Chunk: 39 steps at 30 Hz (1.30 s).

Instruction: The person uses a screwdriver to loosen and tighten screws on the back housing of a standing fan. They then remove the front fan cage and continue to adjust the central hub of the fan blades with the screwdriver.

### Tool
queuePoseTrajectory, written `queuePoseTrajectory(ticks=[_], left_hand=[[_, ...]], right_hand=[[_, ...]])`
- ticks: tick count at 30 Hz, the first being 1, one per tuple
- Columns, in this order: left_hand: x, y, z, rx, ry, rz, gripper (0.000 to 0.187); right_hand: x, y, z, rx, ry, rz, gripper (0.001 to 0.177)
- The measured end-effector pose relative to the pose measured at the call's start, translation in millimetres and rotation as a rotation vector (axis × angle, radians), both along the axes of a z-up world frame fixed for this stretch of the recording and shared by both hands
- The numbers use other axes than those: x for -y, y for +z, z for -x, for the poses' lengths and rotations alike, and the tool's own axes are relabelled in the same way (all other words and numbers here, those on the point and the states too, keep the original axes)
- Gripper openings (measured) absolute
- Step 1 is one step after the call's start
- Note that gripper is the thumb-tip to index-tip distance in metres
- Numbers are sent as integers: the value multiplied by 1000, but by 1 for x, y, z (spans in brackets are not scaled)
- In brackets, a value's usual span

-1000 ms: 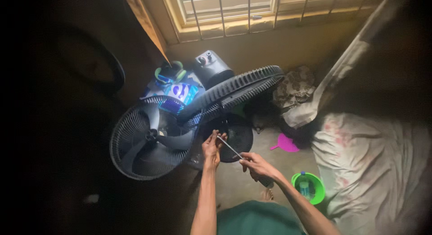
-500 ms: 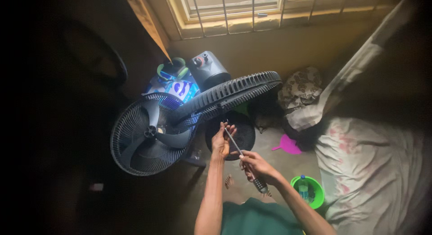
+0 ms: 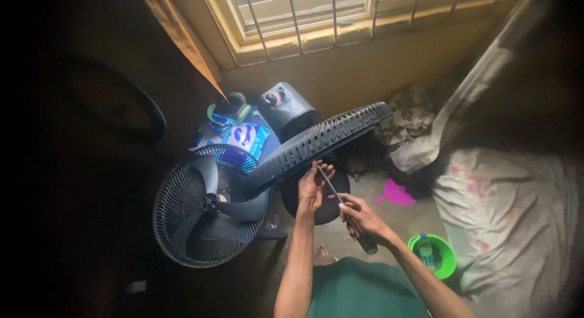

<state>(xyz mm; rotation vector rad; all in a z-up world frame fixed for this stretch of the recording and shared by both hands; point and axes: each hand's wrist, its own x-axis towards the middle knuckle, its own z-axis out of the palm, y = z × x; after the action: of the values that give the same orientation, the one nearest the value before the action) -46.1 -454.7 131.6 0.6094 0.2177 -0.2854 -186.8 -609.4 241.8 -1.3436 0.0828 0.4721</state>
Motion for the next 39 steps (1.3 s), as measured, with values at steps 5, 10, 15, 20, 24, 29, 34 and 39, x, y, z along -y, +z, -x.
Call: queuePoseTrajectory(ticks=[5, 10, 15, 20, 24, 29, 34, 39], left_hand=[[-13, 10, -7, 102, -118, -53, 30], [-23, 23, -4, 121, -241, -225, 34], [-34, -10, -12, 147, -229, -75, 36], [-29, -56, -38, -90, 88, -165, 33], [-21, -65, -61, -74, 201, -64, 31], [1, -58, -84, 18, 276, 91, 30], [11, -47, -110, -2, 318, 179, 29], [8, -44, -112, -22, 341, 18, 15]], right_hand=[[-8, 6, -1, 11, -41, -62, 45], [-5, 2, -12, 62, -49, -45, 46], [13, -4, -24, 48, -25, -34, 47], [42, -6, -33, 57, 29, -37, 46], [65, -3, -46, 46, 128, 5, 48], [83, 2, -60, 95, 188, 47, 48], [96, 14, -71, 67, 229, 21, 48], [104, 19, -75, 53, 269, 2, 49]])
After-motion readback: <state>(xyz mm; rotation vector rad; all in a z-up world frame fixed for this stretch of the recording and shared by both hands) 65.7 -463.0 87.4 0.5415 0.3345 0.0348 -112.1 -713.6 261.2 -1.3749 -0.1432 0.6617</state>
